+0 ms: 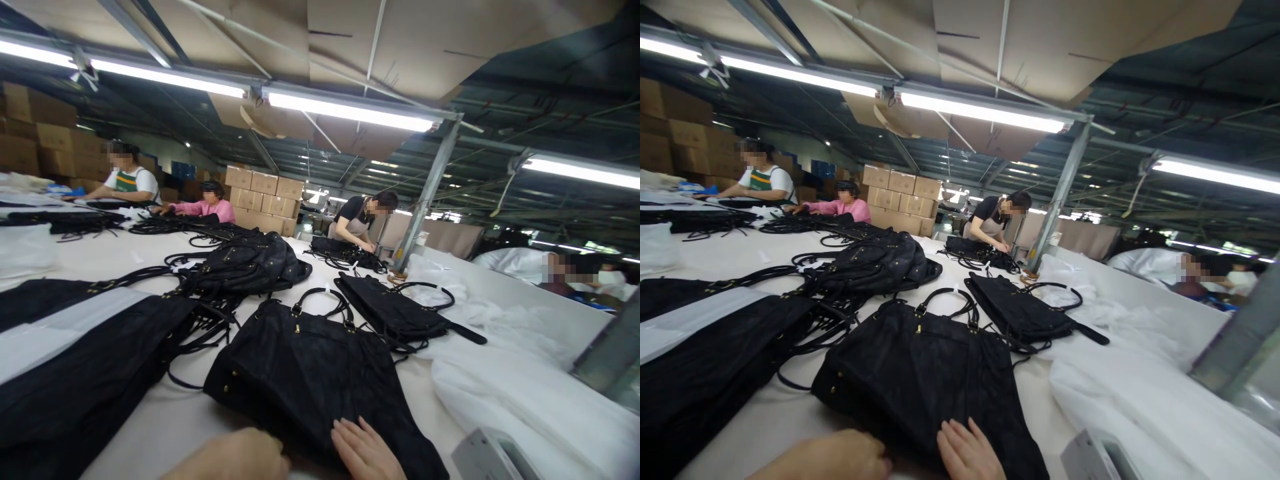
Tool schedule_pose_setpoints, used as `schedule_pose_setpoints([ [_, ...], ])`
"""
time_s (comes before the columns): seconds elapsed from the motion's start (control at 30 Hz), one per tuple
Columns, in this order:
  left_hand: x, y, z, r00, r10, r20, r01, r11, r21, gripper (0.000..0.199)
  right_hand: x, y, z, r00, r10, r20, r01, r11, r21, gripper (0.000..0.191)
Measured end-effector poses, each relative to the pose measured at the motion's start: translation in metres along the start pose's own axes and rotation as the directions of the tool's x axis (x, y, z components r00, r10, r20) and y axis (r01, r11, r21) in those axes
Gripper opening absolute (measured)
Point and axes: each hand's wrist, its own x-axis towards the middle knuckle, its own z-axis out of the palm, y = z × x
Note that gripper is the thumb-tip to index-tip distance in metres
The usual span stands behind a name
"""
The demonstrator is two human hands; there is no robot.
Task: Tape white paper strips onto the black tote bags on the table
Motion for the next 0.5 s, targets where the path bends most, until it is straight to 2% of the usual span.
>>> schedule_pose_setpoints([
  [0.03,-0.008,0.003,-0.02,0.988,0.077,0.135,-0.075,0.997,-0.021,0.024,-0.001,-0.001,0.0,1.0,0.009,0.012,-0.009,1.0,0.008,0.038],
  [0.07,-0.013,0.005,-0.038,0.983,0.109,0.151,-0.099,0.992,-0.072,0.027,-0.002,-0.002,-0.001,1.0,0.019,0.025,-0.019,1.0,0.016,0.038],
  [0.1,-0.016,0.003,-0.054,0.996,0.078,0.03,-0.075,0.994,-0.083,0.031,-0.003,-0.002,-0.001,0.999,0.026,0.037,-0.027,0.999,0.026,0.039],
  [0.13,-0.016,-0.001,-0.064,0.989,-0.004,-0.15,-0.002,0.999,-0.042,0.035,-0.004,-0.003,-0.001,0.998,0.031,0.05,-0.033,0.999,0.035,0.039],
  [0.17,-0.014,-0.009,-0.068,0.959,-0.074,-0.274,0.081,0.997,0.014,0.04,-0.005,-0.003,-0.001,0.997,0.037,0.065,-0.039,0.998,0.041,0.04],
  [0.2,-0.012,-0.019,-0.066,0.934,-0.134,-0.33,0.171,0.982,0.083,0.045,-0.007,-0.003,-0.001,0.996,0.04,0.083,-0.043,0.998,0.044,0.041],
  [0.23,-0.011,-0.03,-0.059,0.927,-0.195,-0.321,0.252,0.957,0.145,0.049,-0.009,-0.003,0.0,0.995,0.032,0.098,-0.036,0.998,0.044,0.042],
  [0.27,-0.01,-0.042,-0.048,0.938,-0.252,-0.238,0.298,0.937,0.183,0.048,-0.011,-0.002,0.001,0.994,0.015,0.111,-0.019,0.999,0.043,0.043],
  [0.3,-0.01,-0.052,-0.035,0.948,-0.288,-0.136,0.311,0.93,0.196,0.048,-0.014,-0.002,0.003,0.992,-0.007,0.123,0.002,0.999,0.042,0.045],
  [0.4,-0.019,-0.068,-0.005,0.93,-0.363,-0.058,0.367,0.907,0.206,0.05,-0.023,-0.001,0.008,0.987,-0.059,0.147,0.057,0.998,0.018,0.046],
  [0.5,-0.03,-0.066,-0.005,0.935,-0.353,-0.027,0.351,0.915,0.201,0.05,-0.031,-0.003,0.015,0.982,-0.093,0.162,0.096,0.995,-0.016,0.04],
])
